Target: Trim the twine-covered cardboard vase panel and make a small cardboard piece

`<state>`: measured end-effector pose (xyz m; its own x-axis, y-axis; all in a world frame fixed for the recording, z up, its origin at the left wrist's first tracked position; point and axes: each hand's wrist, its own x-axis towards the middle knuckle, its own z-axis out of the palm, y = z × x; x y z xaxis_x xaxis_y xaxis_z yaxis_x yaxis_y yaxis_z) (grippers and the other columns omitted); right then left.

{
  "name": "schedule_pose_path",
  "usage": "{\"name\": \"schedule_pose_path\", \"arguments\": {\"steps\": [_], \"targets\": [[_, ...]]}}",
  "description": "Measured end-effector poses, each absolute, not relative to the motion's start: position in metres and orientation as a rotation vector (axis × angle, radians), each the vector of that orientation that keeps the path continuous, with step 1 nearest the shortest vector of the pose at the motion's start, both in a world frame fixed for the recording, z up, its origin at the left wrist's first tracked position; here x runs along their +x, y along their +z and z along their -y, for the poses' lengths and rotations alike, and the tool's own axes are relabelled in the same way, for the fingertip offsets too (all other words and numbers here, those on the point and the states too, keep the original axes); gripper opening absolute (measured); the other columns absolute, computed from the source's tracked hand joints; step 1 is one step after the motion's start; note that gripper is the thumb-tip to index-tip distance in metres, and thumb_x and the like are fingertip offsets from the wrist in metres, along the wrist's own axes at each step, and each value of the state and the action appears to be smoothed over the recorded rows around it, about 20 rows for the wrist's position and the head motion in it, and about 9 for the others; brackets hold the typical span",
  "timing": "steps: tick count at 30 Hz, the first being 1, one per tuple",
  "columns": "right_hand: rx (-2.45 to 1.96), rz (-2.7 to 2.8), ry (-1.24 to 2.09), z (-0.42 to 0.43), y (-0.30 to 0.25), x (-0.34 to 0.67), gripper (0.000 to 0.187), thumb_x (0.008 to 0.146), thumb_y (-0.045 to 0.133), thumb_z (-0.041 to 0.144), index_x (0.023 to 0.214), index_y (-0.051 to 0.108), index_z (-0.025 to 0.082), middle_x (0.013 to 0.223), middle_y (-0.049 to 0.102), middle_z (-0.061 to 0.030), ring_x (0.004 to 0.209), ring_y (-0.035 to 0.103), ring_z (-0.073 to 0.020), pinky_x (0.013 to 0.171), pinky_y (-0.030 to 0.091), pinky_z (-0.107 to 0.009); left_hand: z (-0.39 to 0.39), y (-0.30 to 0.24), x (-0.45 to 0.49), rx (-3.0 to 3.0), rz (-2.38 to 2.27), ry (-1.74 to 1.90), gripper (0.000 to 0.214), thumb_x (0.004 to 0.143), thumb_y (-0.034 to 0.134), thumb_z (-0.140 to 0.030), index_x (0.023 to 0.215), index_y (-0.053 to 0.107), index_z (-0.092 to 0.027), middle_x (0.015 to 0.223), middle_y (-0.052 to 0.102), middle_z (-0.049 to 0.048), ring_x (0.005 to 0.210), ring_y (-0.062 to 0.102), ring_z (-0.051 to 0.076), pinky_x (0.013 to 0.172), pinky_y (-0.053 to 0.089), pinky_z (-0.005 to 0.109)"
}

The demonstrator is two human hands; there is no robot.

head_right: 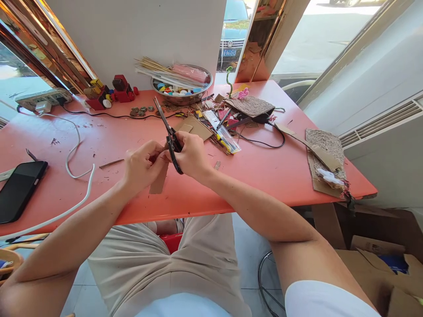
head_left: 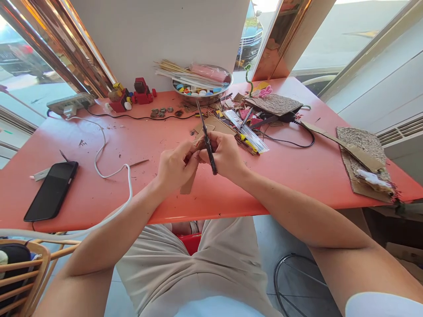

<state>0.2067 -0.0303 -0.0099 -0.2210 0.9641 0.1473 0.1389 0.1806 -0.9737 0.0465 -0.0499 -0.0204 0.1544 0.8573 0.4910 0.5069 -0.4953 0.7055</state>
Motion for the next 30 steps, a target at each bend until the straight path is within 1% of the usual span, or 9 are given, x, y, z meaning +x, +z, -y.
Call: {"name": "schedule_pose_path", "arguments": {"steps": [2,4,6,8,13,17,20,25,30], "targets": [[-1.011,1.545,1.252,0.027,-0.008,0.209,0.016,0.062,0.066,0.027,0.074,0.058,0.021,0.066,0.063,0.002,0.061,0.06,-0.0147,0.058,0.05,-0.028,0.047,-0.019,0.046,1.944,-1.312,1.299,0.018,0.083,0.064,-0.033,0.069,0.057,-0.024,0.057,0.063,-0.0038,0.049,0.053,0.012,0.052,0.039,0.025],[-0.961,1.548,1.313,0.024,-0.006,0.212,0.028,0.066,0.074,0.038,0.076,0.053,0.023,0.064,0.061,0.0027,0.06,0.063,-0.0152,0.058,0.052,-0.028,0.043,-0.018,0.045,1.795,-1.303,1.368,0.023,0.083,0.068,-0.04,0.069,0.057,-0.025,0.056,0.061,-0.0038,0.05,0.052,0.013,0.05,0.038,0.025],[-0.999,1.577,1.296,0.023,-0.004,0.215,0.041,0.07,0.078,0.052,0.078,0.049,0.025,0.065,0.061,0.0022,0.06,0.064,-0.0158,0.057,0.052,-0.028,0.037,-0.017,0.042,1.636,-1.272,1.451,0.031,0.079,0.073,-0.047,0.068,0.056,-0.025,0.056,0.059,-0.0041,0.052,0.052,0.013,0.05,0.039,0.025],[-1.118,1.667,1.182,0.024,-0.003,0.218,0.046,0.074,0.078,0.06,0.078,0.047,0.026,0.067,0.06,0.0017,0.06,0.062,-0.0158,0.056,0.049,-0.028,0.032,-0.016,0.039,1.463,-1.242,1.501,0.036,0.074,0.078,-0.053,0.069,0.055,-0.025,0.059,0.059,-0.0041,0.054,0.054,0.013,0.05,0.042,0.025],[-1.337,2.005,0.783,0.031,0.0,0.224,0.038,0.085,0.072,0.05,0.087,0.044,0.026,0.076,0.063,-0.0014,0.074,0.063,-0.0201,0.067,0.046,-0.031,0.024,-0.016,0.031,1.152,-1.181,1.505,0.037,0.067,0.084,-0.05,0.078,0.06,-0.025,0.069,0.067,-0.0027,0.063,0.064,0.014,0.055,0.052,0.024],[-1.373,2.178,0.721,0.038,0.002,0.225,0.032,0.09,0.066,0.049,0.094,0.046,0.025,0.084,0.064,-0.0032,0.076,0.061,-0.0204,0.063,0.039,-0.029,0.024,-0.018,0.028,1.069,-1.142,1.54,0.034,0.068,0.086,-0.042,0.076,0.058,-0.024,0.076,0.072,-0.0019,0.068,0.07,0.014,0.063,0.059,0.027],[-1.371,2.273,0.672,0.044,0.005,0.225,0.029,0.094,0.062,0.048,0.098,0.047,0.024,0.088,0.065,-0.004,0.076,0.061,-0.0198,0.062,0.037,-0.028,0.024,-0.019,0.027,1.035,-1.118,1.562,0.035,0.07,0.087,-0.042,0.075,0.058,-0.023,0.075,0.072,-0.003,0.069,0.071,0.014,0.064,0.06,0.026],[-1.393,2.4,0.462,0.047,0.005,0.224,0.03,0.093,0.066,0.043,0.108,0.052,0.022,0.094,0.068,-0.0076,0.08,0.064,-0.023,0.062,0.039,-0.029,0.023,-0.02,0.026,0.861,-1.113,1.59,0.037,0.068,0.091,-0.042,0.071,0.059,-0.023,0.075,0.072,-0.0033,0.066,0.07,0.011,0.062,0.058,0.021],[-1.435,2.505,0.292,0.042,0.0,0.223,0.009,0.1,0.054,0.03,0.104,0.053,0.022,0.095,0.071,-0.011,0.08,0.067,-0.0247,0.061,0.037,-0.029,0.024,-0.019,0.025,0.89,-1.067,1.548,0.042,0.064,0.091,-0.049,0.072,0.058,-0.023,0.076,0.073,-0.0026,0.07,0.072,0.012,0.062,0.058,0.022]]}}
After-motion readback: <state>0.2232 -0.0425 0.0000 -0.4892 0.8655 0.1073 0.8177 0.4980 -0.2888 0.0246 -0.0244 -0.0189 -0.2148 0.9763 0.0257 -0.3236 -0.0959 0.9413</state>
